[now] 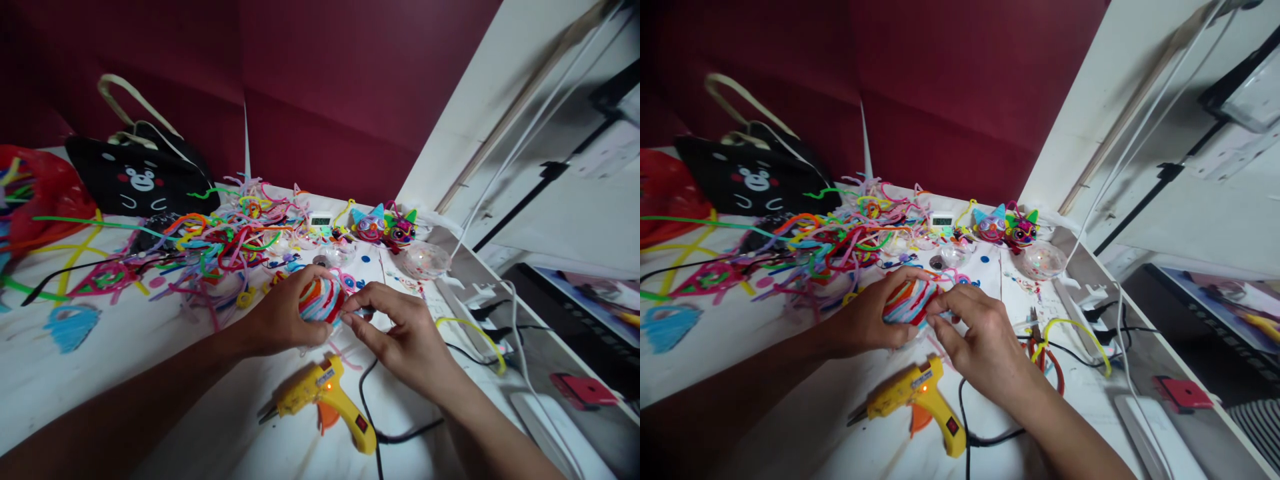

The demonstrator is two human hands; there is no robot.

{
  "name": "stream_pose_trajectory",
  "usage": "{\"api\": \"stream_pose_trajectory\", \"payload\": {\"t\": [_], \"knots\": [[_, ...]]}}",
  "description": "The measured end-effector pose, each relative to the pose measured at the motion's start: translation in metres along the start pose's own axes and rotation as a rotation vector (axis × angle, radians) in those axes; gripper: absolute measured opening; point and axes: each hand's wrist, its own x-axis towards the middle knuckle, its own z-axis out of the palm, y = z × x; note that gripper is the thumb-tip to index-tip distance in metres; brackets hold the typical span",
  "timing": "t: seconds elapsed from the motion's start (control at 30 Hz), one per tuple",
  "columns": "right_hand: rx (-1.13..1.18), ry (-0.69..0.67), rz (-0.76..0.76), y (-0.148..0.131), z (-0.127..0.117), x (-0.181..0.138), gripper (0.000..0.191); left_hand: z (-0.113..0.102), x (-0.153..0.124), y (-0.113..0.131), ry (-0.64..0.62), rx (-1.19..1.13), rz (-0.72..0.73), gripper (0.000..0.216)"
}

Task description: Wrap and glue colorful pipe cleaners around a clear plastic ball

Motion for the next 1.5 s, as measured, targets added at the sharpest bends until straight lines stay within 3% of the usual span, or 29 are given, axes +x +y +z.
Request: {"api": "stream_pose_trajectory", "payload": {"t": [0.27,0.67,0.97,1.3,1.5], "knots": [[-0.027,0.033,-0.074,0.003,0.003,0.000,0.005,0.001,-0.002,0.004,0.034,0.068,0.073,0.056],[0.078,0.046,0.105,0.006,0.001,0.000,0.002,0.002,-0.004,0.004,0.067,0.095,0.079,0.064],[0.247,-0.097,0.190,0.006,-0.015,0.003,0.006,-0.001,-0.006,0.004,0.008,0.055,0.117,0.063],[0.219,-0.305,0.205,0.002,-0.036,0.012,0.012,-0.003,-0.007,0.005,-0.003,0.058,0.125,0.065],[0.138,-0.296,0.190,-0.002,-0.039,0.018,0.008,-0.003,-0.008,0.006,0.006,0.062,0.125,0.067]]}}
